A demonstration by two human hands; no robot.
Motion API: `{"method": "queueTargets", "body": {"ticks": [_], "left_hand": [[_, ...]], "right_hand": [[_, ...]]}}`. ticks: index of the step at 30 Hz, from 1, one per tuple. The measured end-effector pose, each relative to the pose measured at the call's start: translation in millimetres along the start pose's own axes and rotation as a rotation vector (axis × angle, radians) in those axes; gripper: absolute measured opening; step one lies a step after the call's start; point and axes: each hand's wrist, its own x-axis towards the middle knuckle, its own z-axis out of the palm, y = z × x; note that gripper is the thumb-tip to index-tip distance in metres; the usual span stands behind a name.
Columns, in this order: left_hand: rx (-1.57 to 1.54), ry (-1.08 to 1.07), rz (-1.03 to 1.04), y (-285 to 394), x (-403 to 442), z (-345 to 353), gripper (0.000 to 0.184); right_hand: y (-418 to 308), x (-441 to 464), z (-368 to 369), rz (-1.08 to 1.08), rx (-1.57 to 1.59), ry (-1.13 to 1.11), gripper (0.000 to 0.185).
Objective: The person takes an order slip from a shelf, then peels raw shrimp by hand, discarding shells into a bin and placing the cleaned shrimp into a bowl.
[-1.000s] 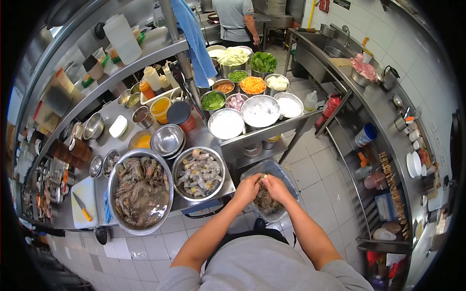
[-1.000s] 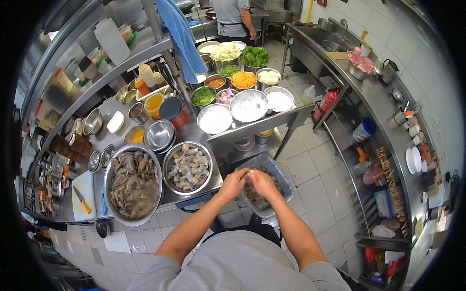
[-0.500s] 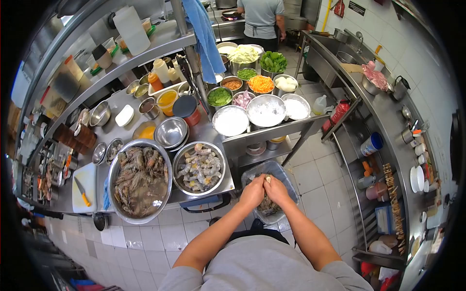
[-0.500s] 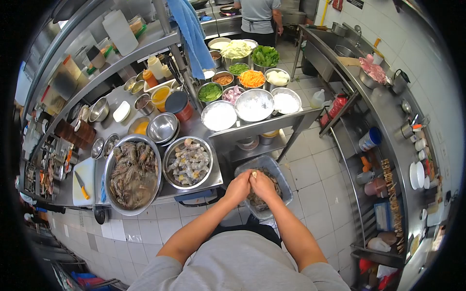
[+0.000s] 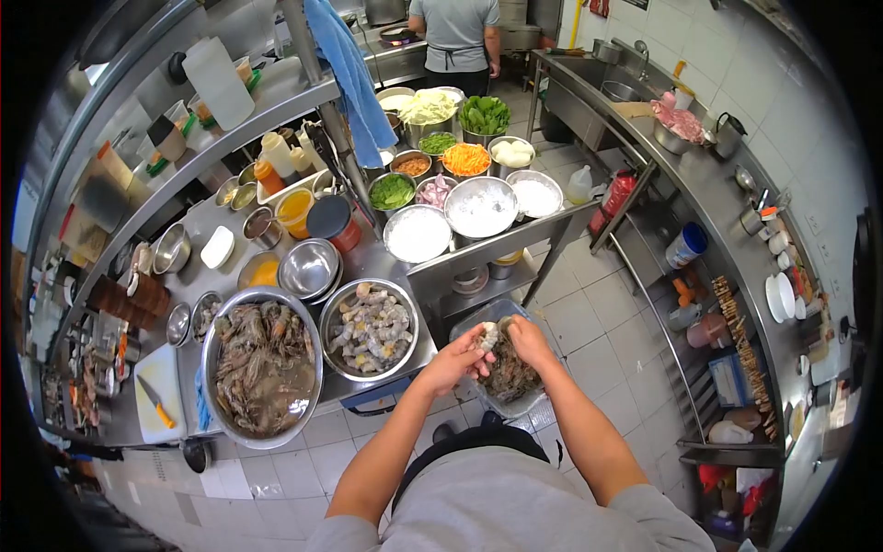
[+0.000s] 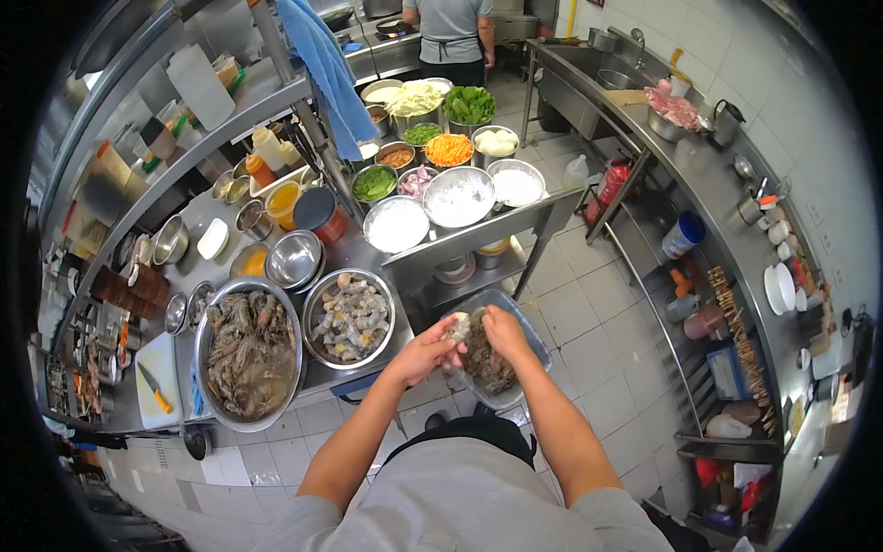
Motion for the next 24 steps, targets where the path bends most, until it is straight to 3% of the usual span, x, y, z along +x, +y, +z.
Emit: {"method": "queueTargets", "body": {"ticks": [2,4,7,9,13,15,16,18,21,24], "left_hand": [[-0.218,-0.113,0.000,-4,-9,-7,0.056],[-0.243,-0.123,0.005,-8,-14,-14,0.053],[-0.303,-0.080,-0.008,-11,-16,-16,0.045],[-0.349,0.003,0.003,-15,-16,-17,0.037],[-0.295,0.112,0.029,-16,-12,-11,0.027],[-0.305,0.111,0.089,-17,-11,-7,0.027],[-0.317,0.113,0.146,-14,-9,-4,0.027],[-0.346,0.102,0.208,-14,-6,0,0.024],[-0.376,0.091,0.218,-21,1,7,0.026],[-0.320,0.167,0.267,-21,6,4,0.030]], "right_hand": [[8,-1,3,-0.026,0.050,0.032,0.026],[7,0,0,0.020,0.039,-0.011,0.024],[14,-4,0,0.062,-0.153,-0.062,0.031],[21,-7,7,-0.098,-0.247,0.048,0.047],[0,-18,3,-0.001,-0.247,0.068,0.053],[-16,-34,7,0.132,0.179,-0.012,0.042],[-28,-43,8,0.124,0.175,-0.010,0.042],[-51,-61,13,0.296,0.741,-0.270,0.033],[-69,-70,25,0.175,0.813,-0.199,0.022],[-43,-63,25,0.190,0.741,-0.180,0.016]]}}
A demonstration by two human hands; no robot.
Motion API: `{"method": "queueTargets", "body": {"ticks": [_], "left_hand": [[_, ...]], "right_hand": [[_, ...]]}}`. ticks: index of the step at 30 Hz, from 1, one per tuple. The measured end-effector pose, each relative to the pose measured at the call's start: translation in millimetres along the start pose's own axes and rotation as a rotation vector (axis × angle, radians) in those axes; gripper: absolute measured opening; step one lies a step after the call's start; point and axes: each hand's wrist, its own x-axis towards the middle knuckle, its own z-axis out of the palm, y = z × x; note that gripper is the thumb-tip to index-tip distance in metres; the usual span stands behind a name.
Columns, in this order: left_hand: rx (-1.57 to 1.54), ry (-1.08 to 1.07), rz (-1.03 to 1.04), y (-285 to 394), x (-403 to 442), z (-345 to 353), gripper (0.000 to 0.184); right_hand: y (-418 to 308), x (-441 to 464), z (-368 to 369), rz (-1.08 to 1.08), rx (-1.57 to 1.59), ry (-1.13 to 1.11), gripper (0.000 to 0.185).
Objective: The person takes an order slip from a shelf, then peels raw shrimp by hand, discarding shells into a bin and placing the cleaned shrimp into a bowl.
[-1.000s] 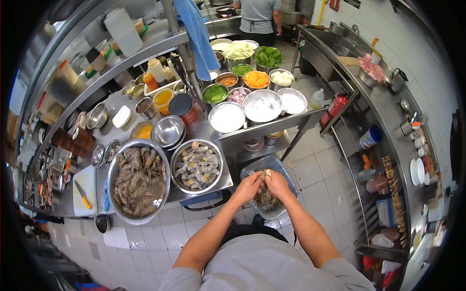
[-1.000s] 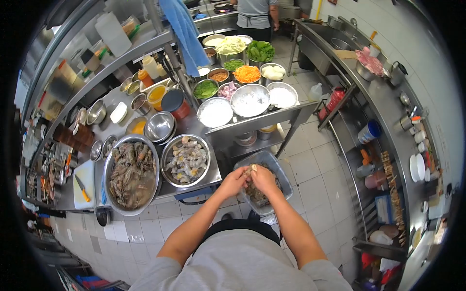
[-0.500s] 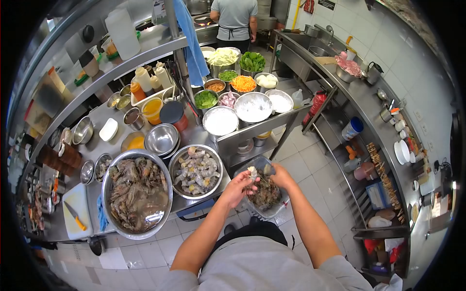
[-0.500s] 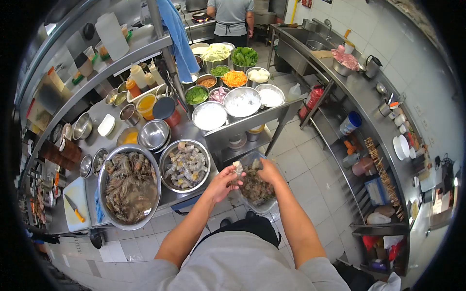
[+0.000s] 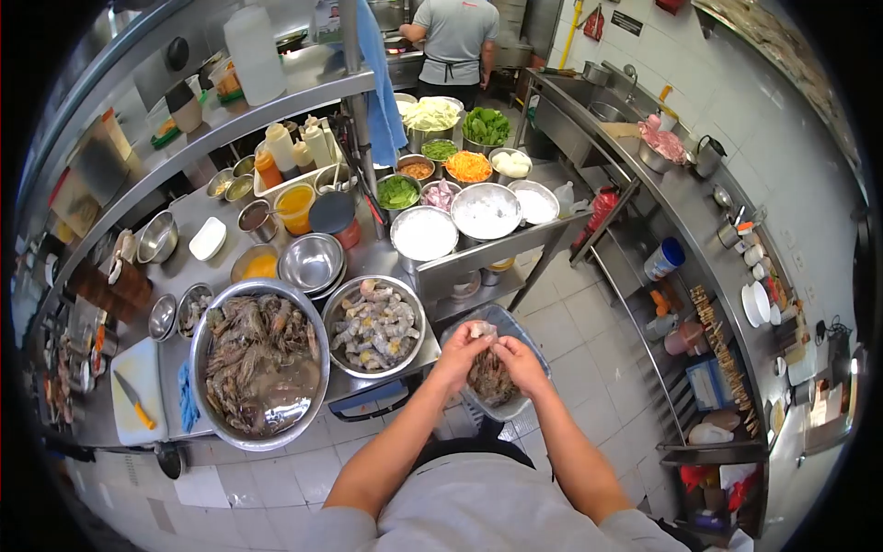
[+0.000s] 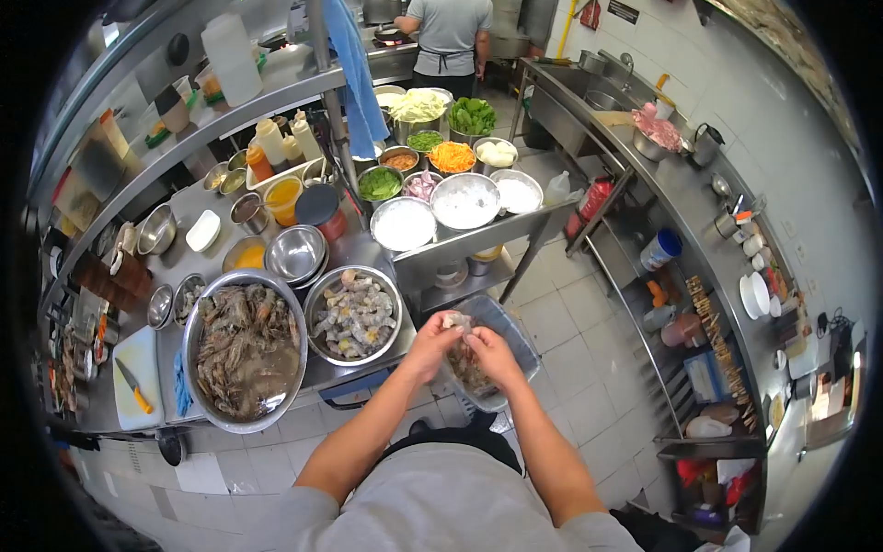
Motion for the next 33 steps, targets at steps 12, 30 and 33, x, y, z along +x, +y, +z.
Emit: {"method": "queueTargets", "body": {"ticks": [12,30,33], "left_hand": [[0.524,-0.001,-0.246,14,7,-10,0.021],[0.435,0.104,-0.200,-9,3,-10,0.021],[0.372,0.127,-0.126,-5,1,-15,0.021]], "right_hand": [[-39,-8,0,-0.470,-0.955,0.002,0.028],[-6,21,-22,-0.367,-0.850,-0.016,0.027],[10,32,-40,0.067,-0.191,-0.050,0.027]]}}
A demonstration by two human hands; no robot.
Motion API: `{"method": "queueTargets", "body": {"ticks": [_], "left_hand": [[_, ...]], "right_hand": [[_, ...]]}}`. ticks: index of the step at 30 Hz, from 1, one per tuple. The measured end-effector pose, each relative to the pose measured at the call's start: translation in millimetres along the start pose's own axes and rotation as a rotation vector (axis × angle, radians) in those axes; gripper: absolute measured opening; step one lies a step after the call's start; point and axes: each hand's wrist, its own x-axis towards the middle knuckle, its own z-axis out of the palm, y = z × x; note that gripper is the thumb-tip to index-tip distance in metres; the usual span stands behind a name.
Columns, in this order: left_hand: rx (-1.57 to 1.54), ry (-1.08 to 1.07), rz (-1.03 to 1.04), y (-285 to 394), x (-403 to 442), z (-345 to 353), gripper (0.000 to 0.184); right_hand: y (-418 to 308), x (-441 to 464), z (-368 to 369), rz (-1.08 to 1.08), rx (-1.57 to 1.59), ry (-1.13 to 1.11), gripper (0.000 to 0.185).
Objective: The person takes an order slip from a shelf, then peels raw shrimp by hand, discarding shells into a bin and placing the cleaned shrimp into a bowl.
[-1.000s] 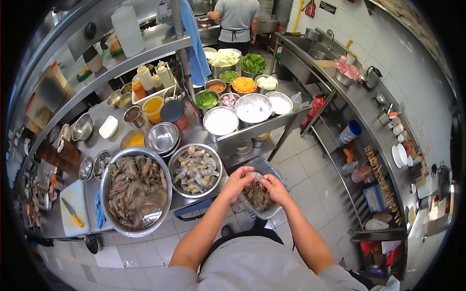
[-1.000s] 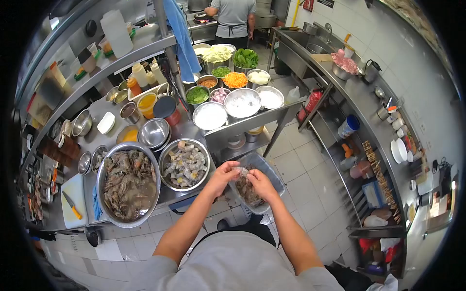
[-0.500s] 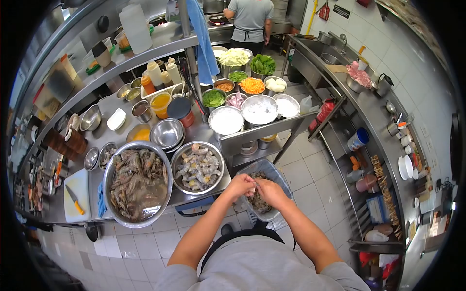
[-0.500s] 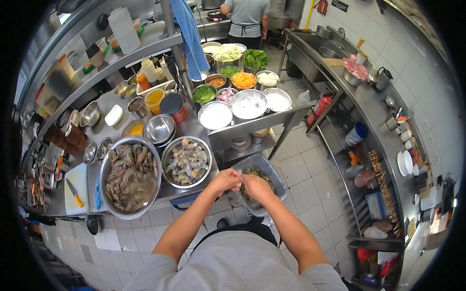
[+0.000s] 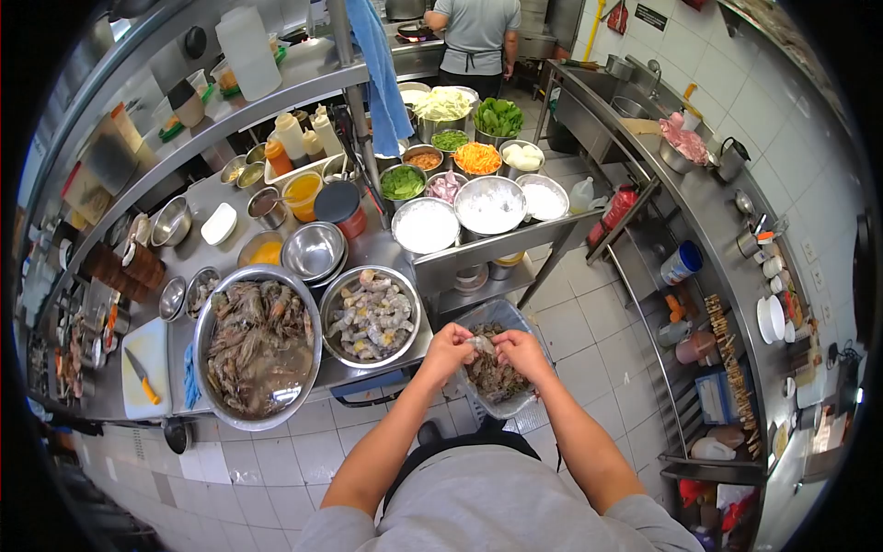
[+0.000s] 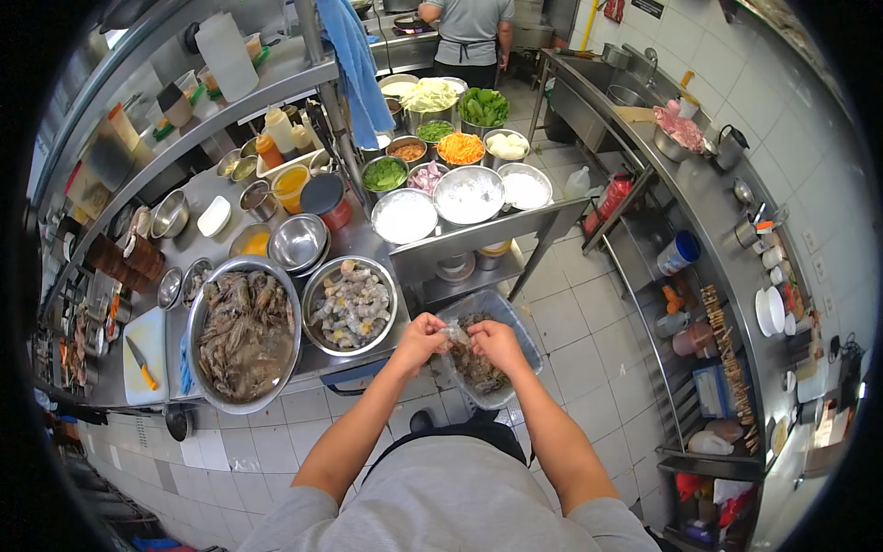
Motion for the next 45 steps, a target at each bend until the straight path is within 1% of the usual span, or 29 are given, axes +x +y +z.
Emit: {"method": "queueTargets", "body": {"ticks": [1,3,4,6,10,13,15,16,17,18,20,21,22,24,26,27,28,29,30,31,33,34,36,37,39,40,42,43,45], "left_hand": [[-0.038,0.025,0.035,1,0,-2,0.021],[-0.039,0.029,0.032,0,1,-3,0.021],[-0.092,0.022,0.020,-2,1,-3,0.020],[-0.146,0.014,0.007,-4,1,-2,0.019],[-0.147,-0.043,0.037,-12,3,-1,0.019],[-0.043,-0.083,0.096,-27,9,-4,0.020],[0.032,-0.093,0.123,-31,10,-4,0.021],[0.212,-0.070,0.134,-30,7,-4,0.023],[0.393,-0.047,0.143,-29,5,-3,0.026],[0.392,-0.047,0.143,-26,2,-1,0.026],[0.592,-0.031,0.121,-20,-4,2,0.030],[0.590,-0.029,0.119,-20,-5,2,0.030],[0.681,-0.011,0.167,-22,-5,3,0.030],[0.770,0.008,0.215,-23,-8,4,0.029],[0.491,0.021,0.065,-21,-15,1,0.032],[0.495,0.021,0.066,-21,-16,-4,0.032],[0.155,0.028,-0.022,-23,-16,-8,0.034],[-0.186,0.034,-0.109,-25,-16,-13,0.036],[-0.225,-0.003,-0.146,-23,-15,-19,0.034],[-0.227,0.004,-0.143,-19,-18,-19,0.034],[-0.355,0.013,-0.166,-8,-28,-23,0.029],[-0.353,0.032,-0.154,-2,-34,-23,0.026],[-0.277,0.070,-0.094,11,-43,-26,0.028],[-0.223,0.093,-0.052,17,-48,-29,0.028],[-0.214,0.155,-0.007,35,-57,-41,0.027],[-0.168,0.184,0.086,46,-63,-49,0.026],[-0.012,0.310,0.268,64,-72,-70,0.023],[0.028,0.357,0.284,77,-80,-82,0.025],[0.177,0.461,0.313,103,-95,-101,0.026]], "right_hand": [[-2,-2,-1,0.000,0.000,0.001,0.027],[-10,-11,-3,0.109,0.247,-0.068,0.028],[-18,-15,-2,0.110,0.247,-0.068,0.028],[-27,-20,2,0.091,0.164,-0.187,0.023],[-15,-13,4,0.061,0.057,-0.203,0.018],[-12,-13,8,0.049,0.016,-0.143,0.018],[-10,-14,10,-0.123,-0.207,-0.008,0.018],[-8,-14,11,-0.123,-0.208,-0.009,0.018],[-7,-15,12,-0.241,-0.404,0.086,0.017],[-5,-15,13,-0.359,-0.600,0.183,0.016],[-3,-14,16,-0.394,-0.649,0.211,0.016],[-1,-14,18,-0.430,-0.698,0.238,0.016],[7,-8,17,-0.430,-0.699,0.235,0.016],[22,3,10,-0.283,-0.793,0.442,0.018],[22,5,-12,-0.135,-0.744,0.457,0.018],[22,4,-22,-0.091,-0.702,0.430,0.021],[29,6,-31,-0.091,-0.702,0.430,0.021],[36,8,-38,-0.122,-0.662,0.322,0.025],[44,9,-44,-0.152,-0.622,0.211,0.031],[49,8,-46,-0.156,-0.624,0.205,0.031],[60,6,-41,-0.303,-0.860,0.197,0.047],[64,6,-36,-0.315,-0.854,0.183,0.047],[74,5,-22,-0.158,-0.577,0.155,0.052],[86,6,-20,-0.167,-0.573,0.132,0.052],[107,10,-15,-0.101,-0.326,0.068,0.046],[102,7,-12,-0.108,-0.323,0.039,0.046],[90,-1,-8,0.066,-0.181,0.003,0.039],[92,0,-6,0.057,-0.180,-0.024,0.039],[97,0,-10,0.084,-0.187,0.038,0.035]]}}
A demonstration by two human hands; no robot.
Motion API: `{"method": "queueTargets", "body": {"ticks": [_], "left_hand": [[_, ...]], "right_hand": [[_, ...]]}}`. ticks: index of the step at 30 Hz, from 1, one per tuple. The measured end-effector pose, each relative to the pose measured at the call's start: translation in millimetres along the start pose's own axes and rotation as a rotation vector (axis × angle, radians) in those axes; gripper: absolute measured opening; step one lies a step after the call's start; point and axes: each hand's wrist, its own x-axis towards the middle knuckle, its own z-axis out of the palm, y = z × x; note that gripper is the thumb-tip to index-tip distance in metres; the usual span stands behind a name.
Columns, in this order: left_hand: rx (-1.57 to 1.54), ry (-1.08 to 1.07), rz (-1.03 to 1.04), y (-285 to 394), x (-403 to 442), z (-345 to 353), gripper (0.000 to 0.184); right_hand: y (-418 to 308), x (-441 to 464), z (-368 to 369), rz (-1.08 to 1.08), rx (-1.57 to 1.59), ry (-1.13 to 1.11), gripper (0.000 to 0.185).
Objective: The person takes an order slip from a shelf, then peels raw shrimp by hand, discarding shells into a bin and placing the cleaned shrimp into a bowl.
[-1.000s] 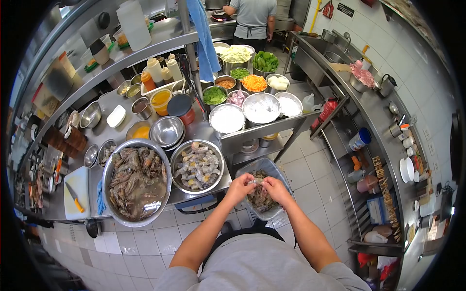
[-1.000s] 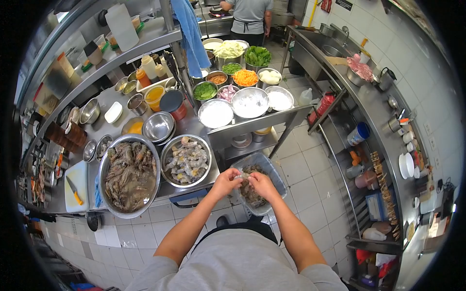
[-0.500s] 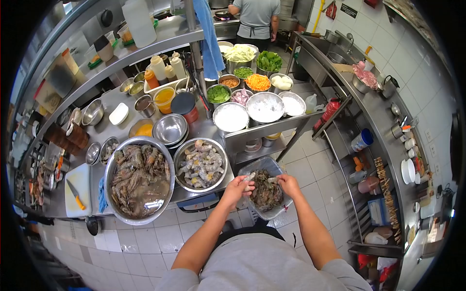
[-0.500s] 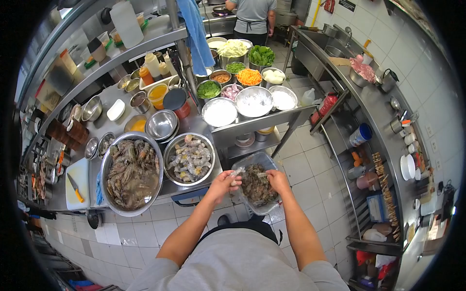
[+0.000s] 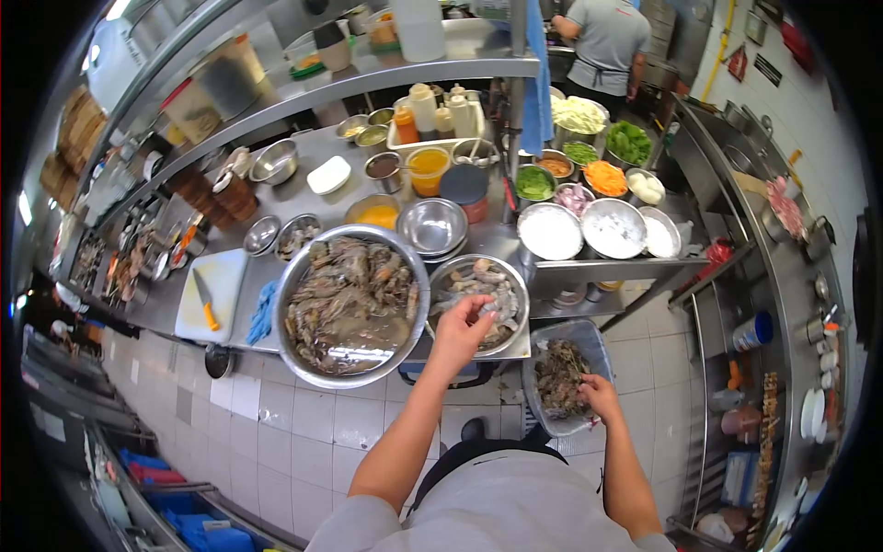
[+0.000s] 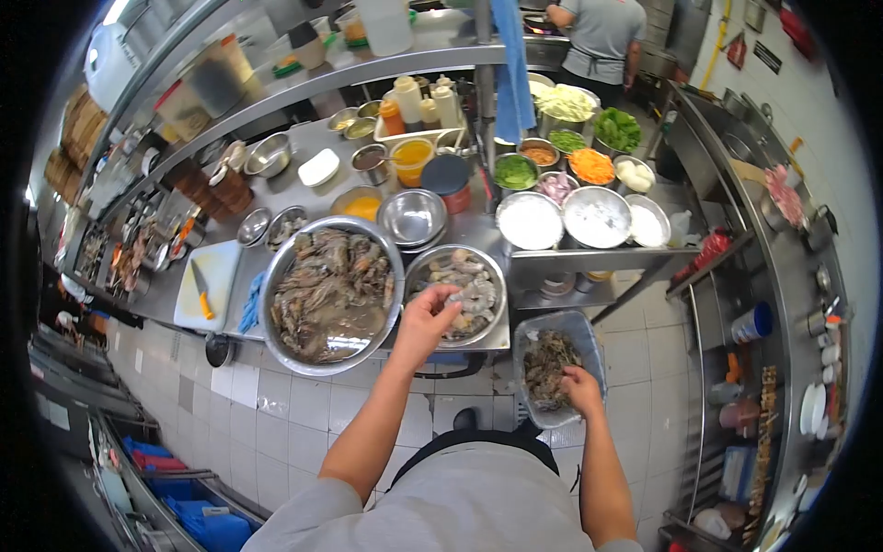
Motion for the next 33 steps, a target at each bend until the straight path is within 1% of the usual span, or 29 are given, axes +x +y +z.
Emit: {"method": "queueTargets", "body": {"ticks": [1,2,4,5,6,8,9,10,11,12,13,14,15,16,17,19,20,22,23,25,26,27,28,29,30,32,33], "left_hand": [[0.075,0.012,0.012,3,6,-11,0.033],[0.078,0.029,0.009,-1,14,-18,0.033],[0.278,0.009,0.181,-7,26,-29,0.039],[0.428,0.020,0.214,-10,25,-34,0.045],[0.431,0.040,0.213,-13,23,-42,0.045],[0.516,0.210,0.357,-17,16,-62,0.043],[0.574,0.266,0.353,-11,9,-79,0.037],[0.535,0.358,0.248,1,0,-92,0.026],[0.573,0.425,0.321,-21,3,-120,0.024],[0.660,0.483,0.232,-18,-3,-143,0.023],[0.774,0.555,0.264,-27,-3,-169,0.025],[0.785,0.559,0.147,-20,-4,-186,0.026],[0.899,0.587,0.135,-36,3,-211,0.029],[0.899,0.590,0.130,-47,10,-226,0.029],[1.016,0.575,0.022,-54,17,-238,0.028],[1.229,0.514,-0.198,-51,28,-239,0.029],[1.225,0.516,-0.198,-51,31,-236,0.029],[1.377,0.436,-0.187,-56,40,-232,0.031],[1.376,0.429,-0.184,-58,40,-231,0.031],[1.234,0.315,-0.305,-56,37,-228,0.040],[1.234,0.310,-0.301,-55,34,-229,0.040],[1.118,0.321,-0.277,-54,27,-234,0.044],[1.003,0.328,-0.253,-51,19,-240,0.049],[1.047,0.356,-0.140,-49,9,-246,0.044],[1.048,0.346,-0.136,-37,0,-248,0.044],[0.329,0.442,-0.214,-9,-19,-248,0.038],[0.330,0.442,-0.214,-8,-23,-247,0.038]], "right_hand": [[2,3,-2,-0.007,-0.003,-0.016,0.035],[4,5,-3,0.018,0.025,-0.025,0.034],[8,7,-1,0.035,0.047,-0.055,0.033],[9,9,1,0.063,0.098,-0.037,0.031],[5,10,3,0.092,0.148,-0.019,0.028],[-1,11,3,0.102,0.126,-0.027,0.027],[-6,6,2,0.120,0.132,-0.038,0.029],[-3,6,2,0.138,0.138,-0.046,0.031],[0,7,2,0.137,0.166,-0.042,0.032],[-2,5,2,0.136,0.169,-0.043,0.032],[-6,0,-1,0.149,0.148,-0.032,0.032],[-8,-3,-2,0.163,0.125,-0.022,0.031],[-8,-4,-2,0.164,0.124,-0.023,0.031],[-5,-4,-4,0.173,0.109,-0.038,0.031],[-3,-3,-5,0.179,0.095,-0.052,0.030],[3,6,-1,0.155,0.088,-0.065,0.030],[6,10,-1,0.134,0.084,-0.075,0.030],[-8,11,5,0.122,0.086,-0.091,0.029],[-16,10,11,0.115,0.090,-0.110,0.029],[-29,8,19,0.089,0.052,-0.111,0.029],[-36,8,23,0.058,0.015,-0.118,0.029],[-44,6,28,0.060,0.018,-0.112,0.029],[-54,1,31,-0.005,0.008,-0.135,0.029],[-65,-4,34,-0.069,-0.001,-0.157,0.030],[-80,-10,37,-0.064,0.003,-0.149,0.030],[-111,-19,42,-0.061,0.050,-0.180,0.029],[-119,-19,45,-0.060,0.050,-0.181,0.029]]}}
